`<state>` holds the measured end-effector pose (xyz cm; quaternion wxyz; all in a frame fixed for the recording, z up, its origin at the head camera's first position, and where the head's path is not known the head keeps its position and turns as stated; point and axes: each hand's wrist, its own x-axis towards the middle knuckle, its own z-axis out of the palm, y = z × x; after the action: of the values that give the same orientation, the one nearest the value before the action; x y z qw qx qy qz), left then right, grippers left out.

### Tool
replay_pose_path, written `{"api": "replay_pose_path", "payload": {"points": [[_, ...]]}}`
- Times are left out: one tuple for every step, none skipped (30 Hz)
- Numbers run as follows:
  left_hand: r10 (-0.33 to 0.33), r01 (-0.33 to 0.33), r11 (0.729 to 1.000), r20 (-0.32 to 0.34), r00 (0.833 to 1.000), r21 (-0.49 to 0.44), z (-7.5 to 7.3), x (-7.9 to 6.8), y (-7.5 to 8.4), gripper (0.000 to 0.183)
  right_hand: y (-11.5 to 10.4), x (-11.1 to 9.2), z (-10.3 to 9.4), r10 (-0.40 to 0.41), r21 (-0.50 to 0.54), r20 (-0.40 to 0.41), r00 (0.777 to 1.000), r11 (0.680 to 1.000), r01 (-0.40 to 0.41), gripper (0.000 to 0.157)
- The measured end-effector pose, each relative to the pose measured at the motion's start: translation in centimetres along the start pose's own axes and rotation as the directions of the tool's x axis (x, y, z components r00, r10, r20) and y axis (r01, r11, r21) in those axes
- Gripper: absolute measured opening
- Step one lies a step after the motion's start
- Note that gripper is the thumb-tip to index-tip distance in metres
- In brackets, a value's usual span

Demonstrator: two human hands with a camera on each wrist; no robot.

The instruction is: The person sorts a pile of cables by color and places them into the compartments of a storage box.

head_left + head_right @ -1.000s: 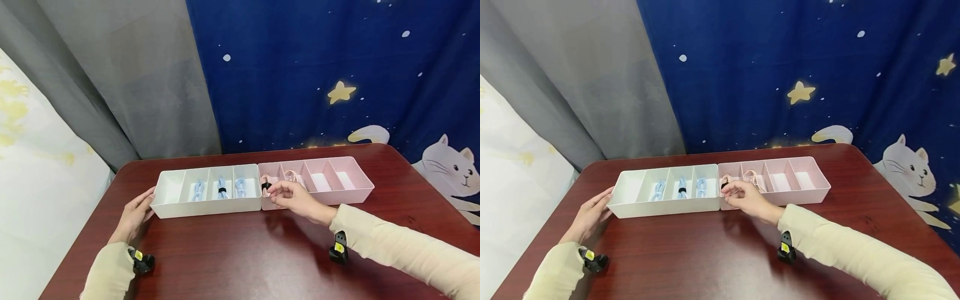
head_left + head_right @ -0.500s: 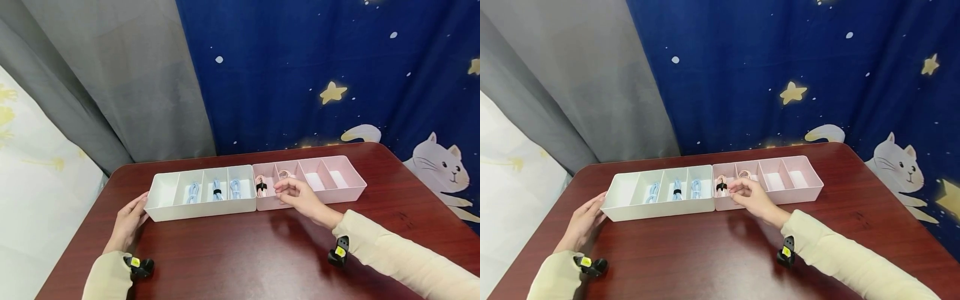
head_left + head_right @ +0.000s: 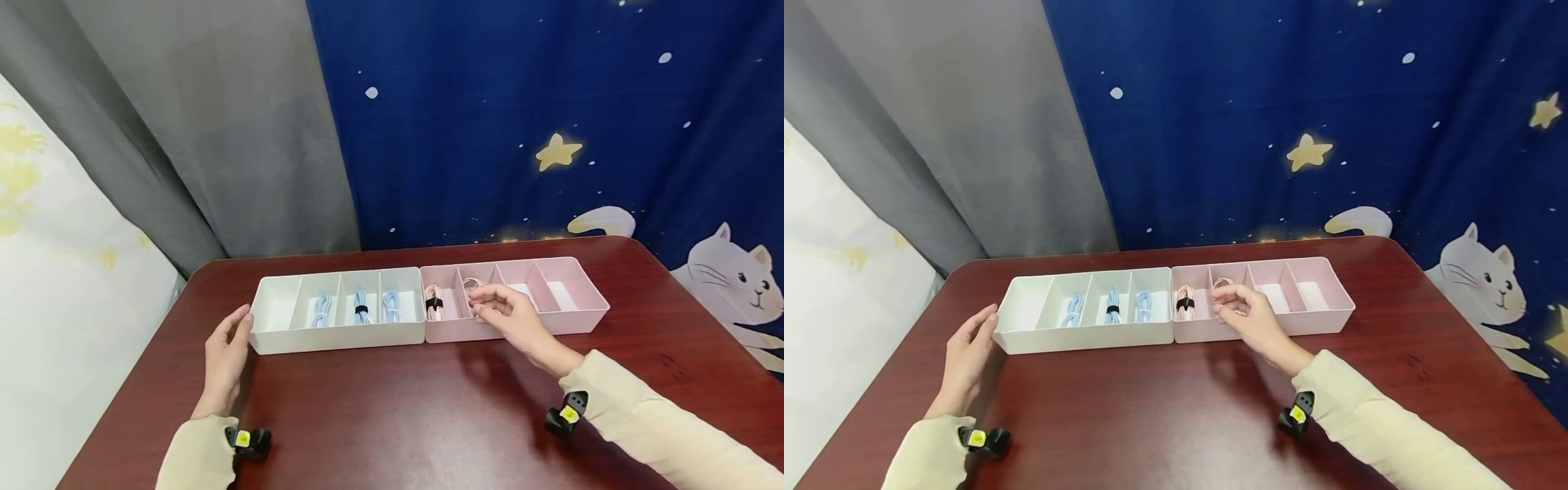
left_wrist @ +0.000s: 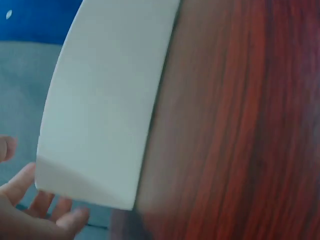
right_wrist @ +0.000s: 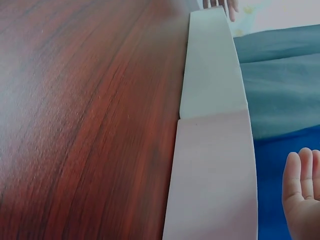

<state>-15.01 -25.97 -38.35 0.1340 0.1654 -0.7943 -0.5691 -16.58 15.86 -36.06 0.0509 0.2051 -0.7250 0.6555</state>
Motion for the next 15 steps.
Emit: {"api": "replay_pose_path", "payload": {"points": [[0.032,-0.031,0.999,-0.024,0.999,0.024,0.4,-0.1,0.2,0.051,0.0,0.0,-0.2,-0.002,-0.01,-0.004,1.0,1.0,0.001,0.021],[0.073,-0.07,0.996,-0.047,0.996,0.049,0.7,-0.2,0.4,0.049,0.0,-0.1,-0.3,-0.005,-0.021,-0.007,1.0,1.0,0.005,0.02],[0.124,-0.119,0.99,-0.066,0.99,0.071,1.0,-0.3,0.6,0.046,0.0,-0.1,-0.4,-0.005,-0.027,-0.01,1.0,1.0,0.004,0.02],[0.179,-0.171,0.981,-0.087,0.98,0.095,1.3,-0.4,0.7,0.044,0.0,-0.1,-0.5,-0.005,-0.035,-0.013,1.0,0.999,0.005,0.02],[0.245,-0.231,0.965,-0.108,0.964,0.125,1.6,-0.4,0.9,0.042,0.0,-0.1,-0.5,-0.008,-0.044,-0.019,1.0,0.999,0.007,0.02],[0.307,-0.287,0.945,-0.127,0.943,0.154,1.9,-0.5,1.1,0.039,0.0,0.0,-0.5,-0.014,-0.062,-0.026,1.0,0.998,0.013,0.02],[0.363,-0.335,0.923,-0.142,0.921,0.187,2.2,-0.5,1.3,0.037,0.0,0.0,-0.5,-0.021,-0.078,-0.034,0.999,0.997,0.019,0.02],[0.411,-0.377,0.901,-0.146,0.9,0.214,2.5,-0.5,1.6,0.036,0.1,0.1,-0.6,-0.028,-0.09,-0.045,0.999,0.996,0.024,0.02],[0.446,-0.408,0.882,-0.143,0.883,0.234,2.8,-0.5,1.8,0.036,0.1,0.2,-0.6,-0.036,-0.101,-0.059,0.998,0.994,0.03,0.019],[0.469,-0.428,0.868,-0.134,0.873,0.251,3.2,-0.6,2.1,0.036,0.1,0.2,-0.6,-0.045,-0.114,-0.073,0.996,0.993,0.037,0.019],[0.486,-0.444,0.856,-0.12,0.866,0.265,3.6,-0.7,2.4,0.037,0.1,0.3,-0.6,-0.054,-0.129,-0.085,0.995,0.991,0.042,0.019],[0.496,-0.453,0.847,-0.105,0.862,0.278,3.9,-0.7,2.6,0.037,0.2,0.4,-0.7,-0.064,-0.147,-0.095,0.993,0.988,0.049,0.019],[0.504,-0.463,0.838,-0.087,0.859,0.289,4.3,-0.8,2.9,0.038,0.2,0.5,-0.7,-0.071,-0.159,-0.102,0.992,0.986,0.054,0.019],[0.511,-0.471,0.83,-0.068,0.857,0.298,4.7,-0.9,3.2,0.039,0.2,0.5,-0.7,-0.077,-0.174,-0.108,0.991,0.983,0.058,0.019],[0.519,-0.482,0.821,-0.052,0.853,0.306,5.1,-1.0,3.4,0.039,0.3,0.6,-0.7,-0.082,-0.191,-0.109,0.991,0.98,0.06,0.019]]}}
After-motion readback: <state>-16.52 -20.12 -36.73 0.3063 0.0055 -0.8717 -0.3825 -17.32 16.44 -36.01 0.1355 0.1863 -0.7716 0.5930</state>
